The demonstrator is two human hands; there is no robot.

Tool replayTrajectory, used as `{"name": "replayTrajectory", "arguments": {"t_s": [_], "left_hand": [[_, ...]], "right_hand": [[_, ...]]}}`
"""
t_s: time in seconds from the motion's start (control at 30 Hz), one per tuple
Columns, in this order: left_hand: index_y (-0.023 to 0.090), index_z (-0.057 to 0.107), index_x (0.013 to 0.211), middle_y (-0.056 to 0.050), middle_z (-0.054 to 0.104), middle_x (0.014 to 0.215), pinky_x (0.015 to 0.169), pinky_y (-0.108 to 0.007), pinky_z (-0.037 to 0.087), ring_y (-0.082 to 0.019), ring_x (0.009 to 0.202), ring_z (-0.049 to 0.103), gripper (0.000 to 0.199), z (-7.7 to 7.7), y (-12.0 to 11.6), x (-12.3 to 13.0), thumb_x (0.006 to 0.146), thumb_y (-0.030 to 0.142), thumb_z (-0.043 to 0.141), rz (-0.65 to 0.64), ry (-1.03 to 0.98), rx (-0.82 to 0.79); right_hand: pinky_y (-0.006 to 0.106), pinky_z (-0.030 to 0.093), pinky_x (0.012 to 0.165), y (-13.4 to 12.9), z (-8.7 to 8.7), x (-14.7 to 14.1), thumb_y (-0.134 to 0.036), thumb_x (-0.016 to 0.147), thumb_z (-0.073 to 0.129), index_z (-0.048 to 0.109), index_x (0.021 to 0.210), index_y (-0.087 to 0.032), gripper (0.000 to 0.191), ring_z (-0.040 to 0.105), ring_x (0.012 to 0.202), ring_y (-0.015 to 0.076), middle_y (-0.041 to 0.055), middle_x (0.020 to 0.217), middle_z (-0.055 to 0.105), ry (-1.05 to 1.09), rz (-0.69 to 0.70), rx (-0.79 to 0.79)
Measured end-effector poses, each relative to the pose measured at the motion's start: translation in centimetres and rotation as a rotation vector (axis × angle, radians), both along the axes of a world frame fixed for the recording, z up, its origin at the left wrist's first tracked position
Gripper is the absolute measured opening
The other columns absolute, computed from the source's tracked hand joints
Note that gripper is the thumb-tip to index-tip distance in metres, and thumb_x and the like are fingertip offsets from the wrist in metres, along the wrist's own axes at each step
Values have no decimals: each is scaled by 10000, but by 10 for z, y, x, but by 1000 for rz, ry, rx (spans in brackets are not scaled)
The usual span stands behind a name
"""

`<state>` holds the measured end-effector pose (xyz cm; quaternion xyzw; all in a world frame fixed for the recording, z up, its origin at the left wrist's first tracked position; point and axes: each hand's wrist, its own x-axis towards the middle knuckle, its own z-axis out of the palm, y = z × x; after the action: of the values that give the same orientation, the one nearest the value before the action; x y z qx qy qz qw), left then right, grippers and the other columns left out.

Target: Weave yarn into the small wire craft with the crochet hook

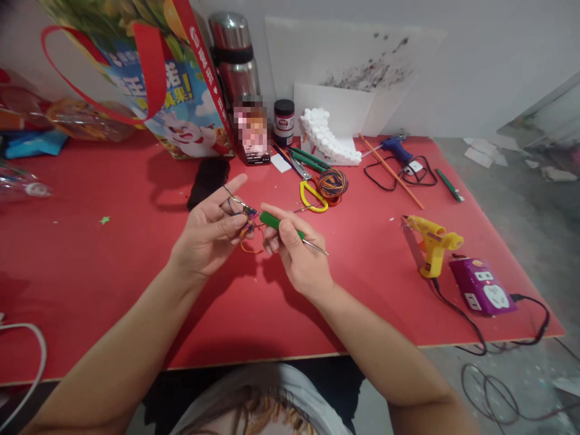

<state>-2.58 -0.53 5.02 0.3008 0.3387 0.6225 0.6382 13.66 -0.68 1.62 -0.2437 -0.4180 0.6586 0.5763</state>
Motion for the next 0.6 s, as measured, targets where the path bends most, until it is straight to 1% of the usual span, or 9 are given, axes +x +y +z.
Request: {"name": "replayTrajectory", "arguments": {"t_s": [0.07, 0.2, 0.27, 0.43, 0.6], "left_hand": [[139, 682, 1355, 33, 684, 771, 487, -207, 475, -102, 568, 651, 721, 2, 0, -3, 676, 67, 913, 0, -3, -6], [126, 612, 1471, 38, 669, 756, 536, -247, 535, -111, 575, 627, 877, 5, 2, -7, 654, 64, 923, -3, 4, -10], [132, 589, 1503, 41, 667, 754, 553, -256, 557, -112, 582, 619, 921, 6, 2, -8, 649, 58, 924, -5, 1, -4], [155, 601, 1493, 47, 672, 749, 547, -236, 565, -112, 586, 637, 904, 8, 2, -9, 651, 55, 917, -23, -3, -7], [128, 586, 1502, 48, 671, 736, 541, -236, 576, -102, 551, 605, 904, 7, 3, -11, 659, 41, 902, -19, 0, 29]], "right_hand": [[282, 486, 617, 0, -1, 2, -443, 1001, 699, 818, 1217, -286, 292, 518, 663, 116, 6, 790, 631, -9, 3, 29], [301, 478, 619, 0, -2, 5, -451, 1001, 702, 817, 1225, -280, 305, 520, 661, 124, 12, 801, 641, -60, -23, 47], [303, 471, 617, 0, -2, 6, -439, 1005, 700, 820, 1220, -286, 290, 523, 659, 123, 13, 806, 649, -59, -22, 59], [296, 461, 611, 0, -1, 7, -417, 1017, 691, 823, 1218, -298, 268, 533, 661, 119, 12, 808, 650, -50, -16, 84], [305, 472, 621, 1, -2, 8, -395, 1023, 686, 824, 1221, -293, 263, 538, 664, 119, 15, 823, 644, -91, -52, 135]]}}
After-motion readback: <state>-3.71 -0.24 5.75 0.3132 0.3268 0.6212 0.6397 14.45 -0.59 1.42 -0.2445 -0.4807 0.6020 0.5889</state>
